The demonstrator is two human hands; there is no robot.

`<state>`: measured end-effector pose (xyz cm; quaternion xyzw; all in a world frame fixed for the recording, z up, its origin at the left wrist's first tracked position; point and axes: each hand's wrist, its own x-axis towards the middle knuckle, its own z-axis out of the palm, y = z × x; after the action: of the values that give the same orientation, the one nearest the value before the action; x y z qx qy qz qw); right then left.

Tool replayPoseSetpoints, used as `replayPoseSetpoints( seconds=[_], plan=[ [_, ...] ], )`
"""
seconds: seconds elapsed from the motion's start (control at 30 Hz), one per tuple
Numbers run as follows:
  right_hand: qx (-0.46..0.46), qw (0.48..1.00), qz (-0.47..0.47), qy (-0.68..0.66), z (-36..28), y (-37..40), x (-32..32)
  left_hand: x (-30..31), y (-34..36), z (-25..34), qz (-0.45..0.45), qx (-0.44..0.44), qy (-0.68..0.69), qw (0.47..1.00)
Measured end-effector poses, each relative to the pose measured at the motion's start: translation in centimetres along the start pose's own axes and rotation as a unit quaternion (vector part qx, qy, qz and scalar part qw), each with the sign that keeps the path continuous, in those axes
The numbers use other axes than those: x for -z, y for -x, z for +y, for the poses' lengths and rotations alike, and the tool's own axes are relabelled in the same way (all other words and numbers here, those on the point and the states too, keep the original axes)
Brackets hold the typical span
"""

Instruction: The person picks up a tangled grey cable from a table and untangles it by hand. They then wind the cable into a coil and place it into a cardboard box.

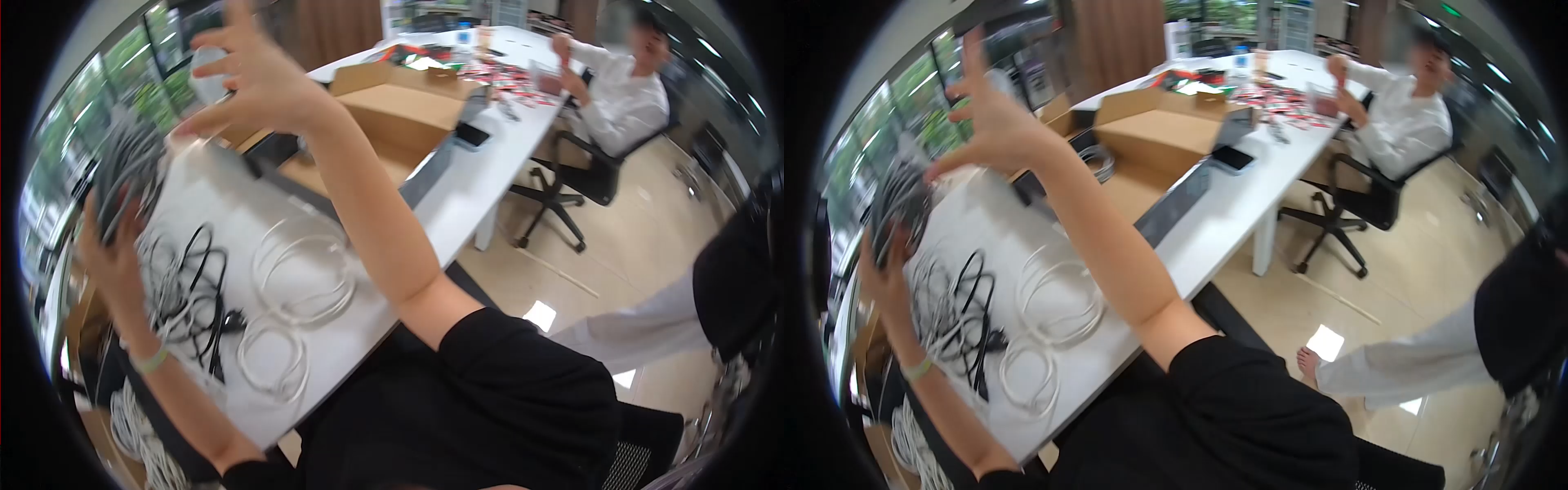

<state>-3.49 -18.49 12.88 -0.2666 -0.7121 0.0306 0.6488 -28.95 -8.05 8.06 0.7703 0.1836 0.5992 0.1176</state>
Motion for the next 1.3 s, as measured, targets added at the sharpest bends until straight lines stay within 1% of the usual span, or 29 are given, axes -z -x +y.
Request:
replayPoseSetpoints(
  seconds=[0.03,0.07,0.1,0.13,0.2,0.23,0.27,0.3,0.33,0.37,0.4,0.43,0.47,0.5,0.53,0.57,0.6,0.63,0.7,0.77,0.8,0.83,0.87,0.9,0.97,1.03,1.1,1.23,1.3],
  plan=[
    [-0.008,0.985,0.13,-0.117,-0.2,0.2,2.4,0.7,0.1,0.2,-0.005,0.002,-0.051,0.999],
    [0.011,0.961,0.208,-0.179,-0.7,0.5,5.3,1.2,0.0,-0.8,0.017,-0.003,-0.002,1.0],
    [0.032,0.942,0.265,-0.204,-1.3,0.8,8.1,1.9,-0.3,-0.9,0.0,0.002,-0.011,1.0],
    [0.055,0.922,0.311,-0.225,-1.7,1.5,10.8,3.8,-0.5,-2.5,-0.057,-0.001,-0.058,0.997],
    [0.081,0.907,0.347,-0.225,-3.1,2.5,14.0,3.8,-0.5,-2.2,-0.05,-0.016,-0.071,0.996],
    [0.079,0.914,0.339,-0.211,-3.3,2.8,14.5,3.7,-0.4,-2.0,-0.041,-0.026,-0.088,0.995],
    [0.069,0.926,0.318,-0.189,-3.1,2.8,14.5,3.7,-0.1,-1.6,-0.067,0.011,-0.081,0.994],
    [0.049,0.946,0.28,-0.155,-3.1,2.7,13.5,3.2,0.1,-1.1,-0.065,0.013,-0.076,0.995],
    [0.026,0.969,0.222,-0.106,-3.1,2.4,11.9,2.8,0.3,-0.4,-0.099,-0.023,-0.147,0.984],
    [0.005,0.991,0.133,-0.033,-2.8,1.8,9.7,2.4,0.5,0.6,-0.13,-0.059,-0.219,0.965],
    [-0.002,0.998,0.033,0.047,-2.2,1.1,7.1,1.7,0.5,3.1,-0.158,0.042,-0.261,0.951],
    [0.072,0.982,-0.075,0.155,-2.4,1.0,3.9,1.4,0.8,3.6,-0.158,0.043,-0.262,0.951],
    [0.12,0.968,-0.129,0.177,-0.4,1.2,0.4,1.1,1.1,3.7,-0.141,-0.028,-0.332,0.932],
    [0.111,0.953,-0.223,0.175,-0.5,1.5,-1.9,0.8,1.4,3.9,-0.124,-0.099,-0.398,0.904],
    [0.083,0.936,-0.235,0.247,-1.0,1.6,-4.2,0.4,1.5,4.8,-0.121,-0.096,-0.397,0.905],
    [0.055,0.914,-0.246,0.317,-1.2,1.4,-5.9,0.0,1.5,5.9,-0.143,-0.032,-0.35,0.925],
    [0.055,0.913,-0.251,0.318,-0.7,1.1,-6.8,-0.1,1.6,6.4,-0.165,0.034,-0.3,0.939],
    [0.064,0.905,-0.25,0.339,-0.1,0.7,-7.6,0.2,1.7,6.0,-0.161,0.038,-0.296,0.941],
    [0.072,0.895,-0.252,0.361,1.0,0.5,-8.8,0.9,1.7,5.4,-0.119,-0.034,-0.354,0.927],
    [0.165,0.945,-0.083,0.268,2.2,1.0,-9.3,0.4,1.5,5.9,-0.113,-0.03,-0.313,0.943],
    [0.165,0.945,-0.087,0.269,2.1,0.9,-9.3,0.2,1.4,5.8,-0.088,-0.068,-0.309,0.945],
    [0.214,0.937,-0.038,0.273,2.0,0.7,-9.1,0.1,1.3,5.8,-0.065,-0.106,-0.307,0.944],
    [0.262,0.925,0.013,0.274,2.0,0.5,-9.1,0.1,0.9,5.9,-0.082,-0.083,-0.285,0.951],
    [0.262,0.926,0.014,0.27,1.7,0.4,-8.8,-0.1,0.5,6.2,-0.083,-0.082,-0.289,0.95],
    [0.303,0.906,0.041,0.292,1.2,0.2,-8.1,-0.9,0.3,6.8,-0.148,-0.012,-0.088,0.985],
    [0.324,0.892,0.064,0.31,1.0,0.0,-7.6,-1.7,0.0,6.4,-0.166,0.011,-0.083,0.983],
    [0.34,0.881,0.11,0.31,0.8,0.1,-7.1,-3.1,0.1,7.3,-0.06,-0.057,0.015,0.996],
    [0.342,0.887,0.135,0.278,0.3,0.1,-6.9,-1.8,-0.3,6.6,-0.103,-0.016,0.037,0.994],
    [0.335,0.896,0.209,0.203,0.0,-0.2,-6.6,-0.7,-0.8,5.4,-0.146,-0.103,0.01,0.984]
  ],
)
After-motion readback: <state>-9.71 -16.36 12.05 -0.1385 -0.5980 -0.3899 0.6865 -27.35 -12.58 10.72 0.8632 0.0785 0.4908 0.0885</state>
